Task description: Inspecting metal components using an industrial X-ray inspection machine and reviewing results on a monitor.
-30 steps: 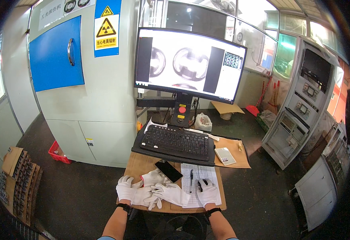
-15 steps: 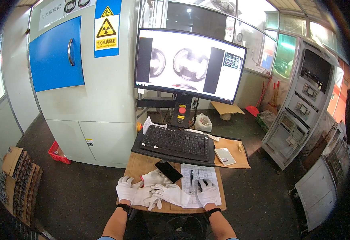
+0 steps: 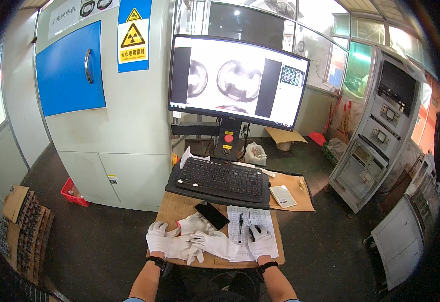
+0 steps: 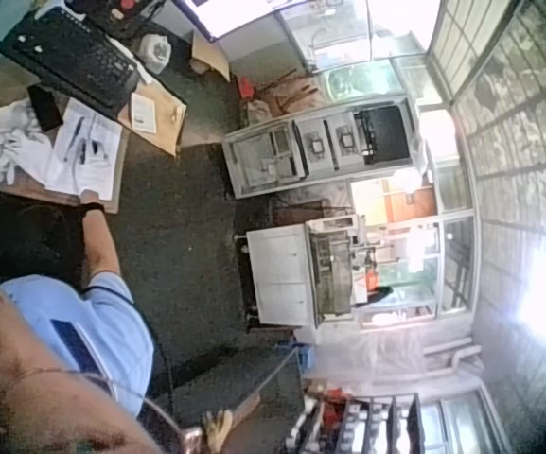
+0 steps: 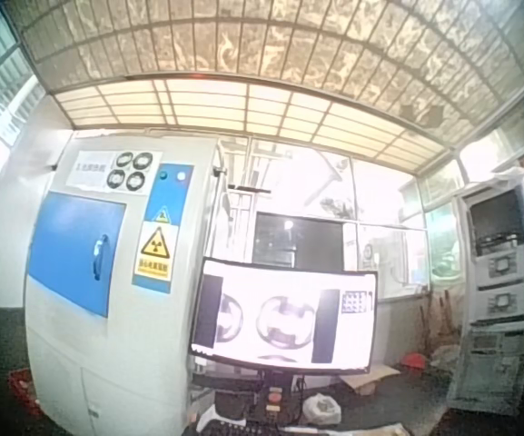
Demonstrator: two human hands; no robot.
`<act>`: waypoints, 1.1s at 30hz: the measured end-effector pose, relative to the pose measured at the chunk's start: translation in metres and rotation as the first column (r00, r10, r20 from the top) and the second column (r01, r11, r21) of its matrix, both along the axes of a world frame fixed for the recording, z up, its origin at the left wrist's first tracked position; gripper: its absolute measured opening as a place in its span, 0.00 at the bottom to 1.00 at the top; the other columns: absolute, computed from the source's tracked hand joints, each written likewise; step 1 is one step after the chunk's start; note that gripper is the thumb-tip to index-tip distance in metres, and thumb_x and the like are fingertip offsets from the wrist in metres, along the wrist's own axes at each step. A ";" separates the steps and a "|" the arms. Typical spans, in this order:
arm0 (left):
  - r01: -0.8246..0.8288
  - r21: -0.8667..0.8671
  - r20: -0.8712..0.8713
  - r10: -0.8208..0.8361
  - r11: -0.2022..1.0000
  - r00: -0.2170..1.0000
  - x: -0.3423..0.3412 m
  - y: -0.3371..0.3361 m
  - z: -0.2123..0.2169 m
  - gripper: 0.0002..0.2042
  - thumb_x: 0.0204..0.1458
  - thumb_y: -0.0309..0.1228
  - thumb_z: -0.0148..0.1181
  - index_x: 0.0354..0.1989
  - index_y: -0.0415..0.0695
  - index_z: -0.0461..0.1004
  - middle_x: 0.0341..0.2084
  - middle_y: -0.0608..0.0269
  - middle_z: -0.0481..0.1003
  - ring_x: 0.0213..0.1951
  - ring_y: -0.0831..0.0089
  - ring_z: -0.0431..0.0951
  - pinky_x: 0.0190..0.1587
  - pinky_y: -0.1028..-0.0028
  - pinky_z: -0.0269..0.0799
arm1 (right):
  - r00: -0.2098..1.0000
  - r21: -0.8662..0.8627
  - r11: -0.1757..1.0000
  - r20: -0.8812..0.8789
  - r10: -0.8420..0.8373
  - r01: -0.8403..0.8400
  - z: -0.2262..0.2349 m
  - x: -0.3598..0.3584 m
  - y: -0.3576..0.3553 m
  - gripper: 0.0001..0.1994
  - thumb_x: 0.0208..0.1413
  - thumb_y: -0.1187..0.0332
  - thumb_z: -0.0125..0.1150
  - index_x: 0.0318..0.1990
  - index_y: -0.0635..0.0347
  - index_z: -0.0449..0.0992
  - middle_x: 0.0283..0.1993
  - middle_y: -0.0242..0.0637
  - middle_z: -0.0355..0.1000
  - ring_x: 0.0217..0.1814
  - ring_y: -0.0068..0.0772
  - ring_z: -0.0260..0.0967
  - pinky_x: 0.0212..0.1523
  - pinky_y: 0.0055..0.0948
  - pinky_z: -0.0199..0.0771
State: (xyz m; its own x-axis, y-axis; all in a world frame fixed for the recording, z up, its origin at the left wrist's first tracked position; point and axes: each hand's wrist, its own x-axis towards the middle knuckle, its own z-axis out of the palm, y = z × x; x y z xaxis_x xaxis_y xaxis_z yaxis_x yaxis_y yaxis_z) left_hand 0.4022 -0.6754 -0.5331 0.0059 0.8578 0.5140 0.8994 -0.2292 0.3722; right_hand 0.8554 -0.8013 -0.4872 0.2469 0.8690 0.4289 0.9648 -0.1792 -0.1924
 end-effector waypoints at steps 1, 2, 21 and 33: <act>0.004 0.006 0.005 -0.004 1.000 1.000 0.002 0.000 0.002 0.15 0.58 0.40 0.76 0.51 0.49 0.94 0.59 0.56 0.90 0.67 0.45 0.86 0.72 0.50 0.83 | 1.000 0.002 1.000 0.001 -0.003 0.003 -0.004 0.002 0.001 0.25 0.61 0.55 0.78 0.67 0.40 0.90 0.70 0.47 0.84 0.60 0.63 0.83 0.61 0.62 0.85; -0.001 0.013 0.006 0.000 1.000 1.000 0.000 0.000 -0.001 0.15 0.58 0.39 0.76 0.50 0.49 0.94 0.59 0.56 0.90 0.67 0.45 0.86 0.71 0.50 0.83 | 1.000 0.006 1.000 -0.001 0.005 -0.005 -0.006 0.003 0.003 0.25 0.61 0.55 0.78 0.67 0.39 0.89 0.70 0.46 0.84 0.60 0.63 0.83 0.61 0.62 0.85; -0.016 0.007 0.011 0.016 1.000 1.000 -0.002 0.004 -0.009 0.20 0.58 0.49 0.80 0.51 0.50 0.95 0.60 0.55 0.90 0.68 0.45 0.86 0.72 0.49 0.83 | 0.999 0.056 0.998 -0.005 0.031 -0.031 0.002 0.000 0.002 0.22 0.60 0.61 0.78 0.62 0.45 0.91 0.66 0.47 0.86 0.59 0.61 0.86 0.62 0.59 0.87; -0.001 -0.001 0.016 0.001 1.000 1.000 -0.004 0.004 -0.010 0.19 0.59 0.47 0.78 0.52 0.49 0.95 0.61 0.54 0.89 0.69 0.44 0.85 0.73 0.49 0.82 | 1.000 0.038 0.999 0.007 0.007 -0.008 0.007 -0.004 -0.001 0.22 0.61 0.60 0.77 0.63 0.43 0.92 0.67 0.46 0.87 0.56 0.63 0.86 0.60 0.59 0.88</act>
